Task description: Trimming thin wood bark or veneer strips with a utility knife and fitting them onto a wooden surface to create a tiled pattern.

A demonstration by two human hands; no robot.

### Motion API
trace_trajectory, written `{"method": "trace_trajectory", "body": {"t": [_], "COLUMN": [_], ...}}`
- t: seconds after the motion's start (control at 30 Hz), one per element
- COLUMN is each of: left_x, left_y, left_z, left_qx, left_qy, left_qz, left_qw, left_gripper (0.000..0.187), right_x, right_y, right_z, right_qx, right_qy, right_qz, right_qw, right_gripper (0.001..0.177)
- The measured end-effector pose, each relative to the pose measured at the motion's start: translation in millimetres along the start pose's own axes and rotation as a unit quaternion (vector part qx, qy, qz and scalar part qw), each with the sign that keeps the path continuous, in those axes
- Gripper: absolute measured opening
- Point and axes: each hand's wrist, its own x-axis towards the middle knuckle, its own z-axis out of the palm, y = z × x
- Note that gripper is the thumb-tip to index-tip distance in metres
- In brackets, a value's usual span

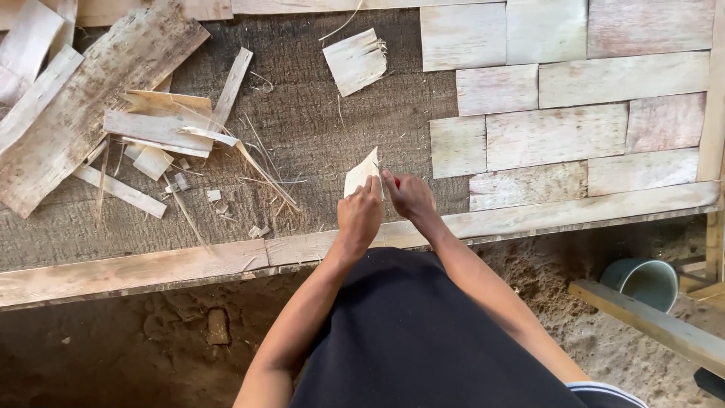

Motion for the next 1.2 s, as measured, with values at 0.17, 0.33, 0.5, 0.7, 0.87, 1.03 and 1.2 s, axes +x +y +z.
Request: {"method": "trace_trajectory", "body": {"t": [0.17,0.33,0.5,0.7,0.87,1.03,1.2], "left_x": [5.5,1.3,-8.3,-8.5,-0.1,2.1,-7.2], "left_y": [7.7,9.1,4.8,4.1,4.4,1.5,1.2], "left_z": [-14.9,-13.4,13.2,15.6,2.1,-7.7,-28.5], "left_qx": [0.012,0.008,0.017,0.005,-0.014,-0.009,-0.025], "left_qy": [-0.063,-0.092,-0.012,0.004,-0.026,-0.037,-0.052], "left_qz": [-0.008,-0.003,0.012,0.014,-0.005,-0.009,-0.014], "left_qw": [0.998,0.996,1.000,1.000,1.000,0.999,0.998], "left_gripper": [0.038,0.039,0.039,0.040,0.039,0.038,0.037], "right_x": [-2.4,22.6,37.6,56.4,70.8,80.4,76.7], "right_y": [-13.9,14.3,26.9,33.5,38.6,33.0,43.8], "right_z": [-12.2,7.6,24.7,28.2,33.1,33.8,30.9], "right_qx": [0.001,-0.006,-0.005,-0.009,-0.020,-0.035,-0.031], "right_qy": [-0.011,-0.024,-0.014,-0.001,-0.012,-0.025,-0.014], "right_qz": [0.022,0.039,0.037,0.037,0.034,0.028,0.061], "right_qw": [1.000,0.999,0.999,0.999,0.999,0.999,0.998], "right_gripper": [0.080,0.082,0.084,0.087,0.087,0.089,0.087]}}
